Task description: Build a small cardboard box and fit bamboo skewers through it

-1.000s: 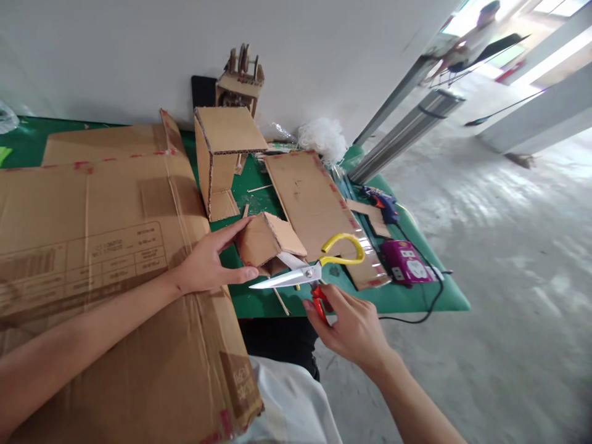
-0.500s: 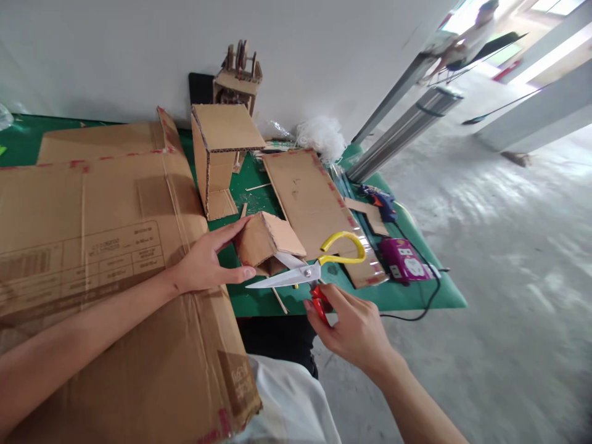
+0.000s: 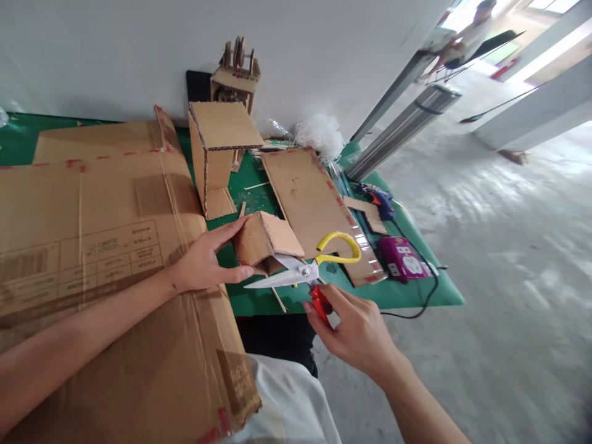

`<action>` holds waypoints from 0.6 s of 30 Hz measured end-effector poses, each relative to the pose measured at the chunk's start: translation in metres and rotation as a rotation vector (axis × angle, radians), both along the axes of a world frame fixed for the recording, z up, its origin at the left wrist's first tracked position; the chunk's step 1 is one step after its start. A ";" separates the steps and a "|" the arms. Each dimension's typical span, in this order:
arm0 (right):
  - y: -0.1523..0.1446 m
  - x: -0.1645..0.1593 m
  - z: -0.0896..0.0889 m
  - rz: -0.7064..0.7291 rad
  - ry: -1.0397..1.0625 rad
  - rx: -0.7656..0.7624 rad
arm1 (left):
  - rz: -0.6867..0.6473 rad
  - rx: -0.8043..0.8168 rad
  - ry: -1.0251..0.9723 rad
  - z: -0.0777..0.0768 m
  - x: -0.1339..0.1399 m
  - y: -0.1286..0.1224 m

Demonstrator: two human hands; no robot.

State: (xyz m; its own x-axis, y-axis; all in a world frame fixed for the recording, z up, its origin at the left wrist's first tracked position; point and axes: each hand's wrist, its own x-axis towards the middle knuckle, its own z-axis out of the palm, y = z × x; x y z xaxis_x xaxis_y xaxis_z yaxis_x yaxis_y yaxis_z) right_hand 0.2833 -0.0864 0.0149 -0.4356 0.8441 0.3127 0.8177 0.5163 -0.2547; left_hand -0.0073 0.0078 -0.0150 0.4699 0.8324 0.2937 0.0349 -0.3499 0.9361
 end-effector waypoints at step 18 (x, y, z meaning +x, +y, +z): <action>-0.016 0.002 0.006 -0.025 0.222 -0.392 | 0.113 0.155 0.135 0.006 -0.001 -0.009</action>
State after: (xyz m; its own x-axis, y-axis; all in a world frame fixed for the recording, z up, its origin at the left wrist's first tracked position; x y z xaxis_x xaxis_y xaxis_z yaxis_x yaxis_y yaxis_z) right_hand 0.2853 -0.1021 0.0212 -0.3723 0.9267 0.0512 0.7319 0.3271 -0.5977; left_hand -0.0082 -0.0009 -0.0087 0.4204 0.8316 0.3629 0.2036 -0.4762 0.8554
